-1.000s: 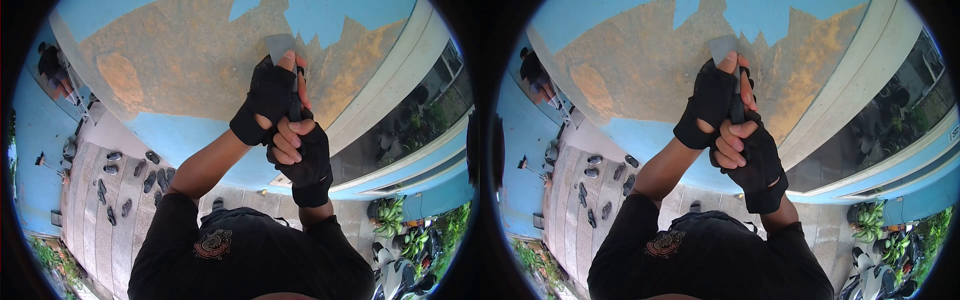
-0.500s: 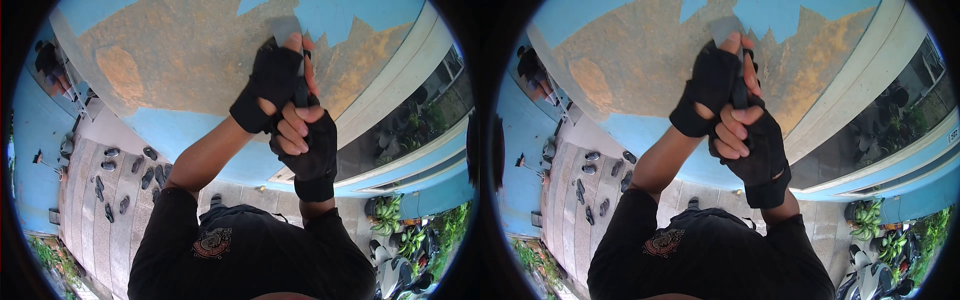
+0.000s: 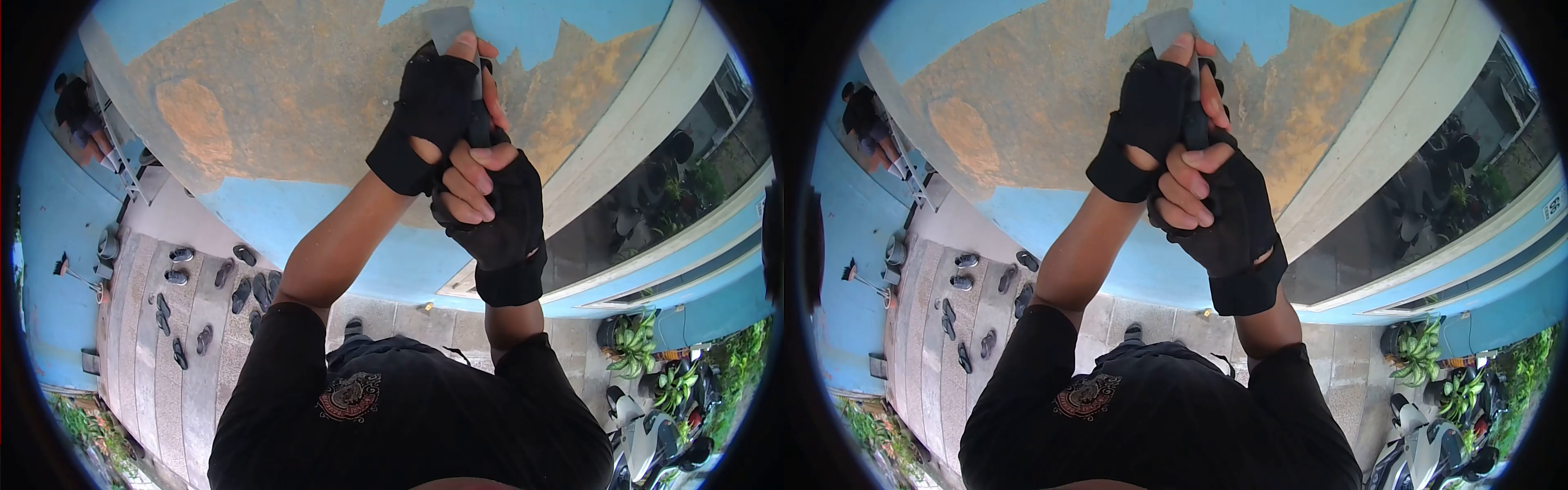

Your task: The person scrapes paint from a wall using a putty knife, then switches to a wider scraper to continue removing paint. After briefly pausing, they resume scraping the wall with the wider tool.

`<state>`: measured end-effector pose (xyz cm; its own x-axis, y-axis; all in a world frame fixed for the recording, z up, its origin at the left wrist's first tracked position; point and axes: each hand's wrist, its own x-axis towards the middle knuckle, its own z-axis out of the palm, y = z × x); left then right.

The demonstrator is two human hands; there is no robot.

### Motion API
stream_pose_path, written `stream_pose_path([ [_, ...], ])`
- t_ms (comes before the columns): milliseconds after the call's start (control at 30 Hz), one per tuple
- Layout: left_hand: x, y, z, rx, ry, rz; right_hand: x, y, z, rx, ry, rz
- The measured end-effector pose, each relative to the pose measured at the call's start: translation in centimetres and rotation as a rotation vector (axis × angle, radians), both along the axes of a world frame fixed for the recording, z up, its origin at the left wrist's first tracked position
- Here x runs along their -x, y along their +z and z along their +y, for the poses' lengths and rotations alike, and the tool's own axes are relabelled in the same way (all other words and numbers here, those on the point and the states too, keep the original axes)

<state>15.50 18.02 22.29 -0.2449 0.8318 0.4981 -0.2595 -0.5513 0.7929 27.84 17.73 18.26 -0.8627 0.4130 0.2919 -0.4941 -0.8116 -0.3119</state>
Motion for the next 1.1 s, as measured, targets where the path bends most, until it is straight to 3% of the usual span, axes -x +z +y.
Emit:
stream_pose_path([
  [167,-0.5,-3.9,-0.8,0.074,-0.014,-0.042,-1.3,-2.9,-1.0,0.021,-0.028,-0.111],
  [333,0.3,-13.9,-2.6,0.433,-0.236,-0.174,-4.4,-9.8,-1.7,-0.082,-0.091,-0.258],
  [400,0.5,-18.2,-3.7,0.488,-0.243,-0.243,-5.1,-11.1,-2.7,-0.294,-0.33,-0.555],
  [433,0.8,-20.2,-4.0,0.526,-0.255,-0.307,-4.9,-12.0,-3.0,-0.279,-0.326,-0.555],
  [500,1.0,-23.9,-4.8,0.598,-0.272,-0.321,-4.8,-14.3,-4.6,-0.642,-0.697,-0.916],
  [567,0.1,-27.2,-5.1,0.563,-0.446,-0.642,-4.1,-15.8,-6.0,-1.0,-0.905,-1.034],
  [633,-0.5,-27.4,-6.5,0.595,-0.419,-0.637,-2.9,-16.7,-7.3,-1.417,-1.071,-1.016],
  [667,-0.5,-27.4,-7.4,0.603,-0.455,-0.78,-2.7,-16.7,-8.2,-1.4,-0.878,-1.13],
  [700,-0.5,-26.8,-8.3,0.612,-0.491,-0.922,-2.3,-18.2,-8.4,-1.387,-0.873,-1.147],
  [767,0.6,-27.8,-9.2,0.537,-0.528,-0.945,-1.6,-23.7,-7.9,-1.203,-0.847,-1.159],
  [800,0.9,-27.8,-10.4,0.527,-0.523,-0.949,-1.3,-24.2,-8.2,-1.228,-1.019,-1.141],
  [833,1.5,-27.7,-11.3,0.511,-0.514,-0.95,-1.7,-24.5,-8.8,-1.196,-1.005,-1.326],
  [867,2.2,-27.7,-12.3,0.518,-0.518,-0.95,-1.3,-24.9,-9.4,-1.187,-1.145,-1.338],
  [900,2.9,-28.0,-13.5,0.585,-0.408,-0.922,-0.9,-24.3,-10.6,-1.168,-1.283,-1.354],
  [933,3.2,-28.4,-14.6,0.652,-0.301,-0.891,-0.2,-23.1,-12.5,-1.162,-1.289,-1.356],
  [967,3.6,-29.7,-15.5,0.671,-0.31,-0.894,0.8,-23.6,-13.8,-1.19,-1.347,-1.199],
  [1033,4.0,-32.2,-17.2,0.743,-0.318,-0.976,2.7,-24.6,-16.7,-1.374,-1.072,-1.222],
  [1100,4.5,-33.1,-19.4,0.837,-0.291,-1.013,4.0,-27.1,-18.5,-1.479,-1.036,-1.218],
])
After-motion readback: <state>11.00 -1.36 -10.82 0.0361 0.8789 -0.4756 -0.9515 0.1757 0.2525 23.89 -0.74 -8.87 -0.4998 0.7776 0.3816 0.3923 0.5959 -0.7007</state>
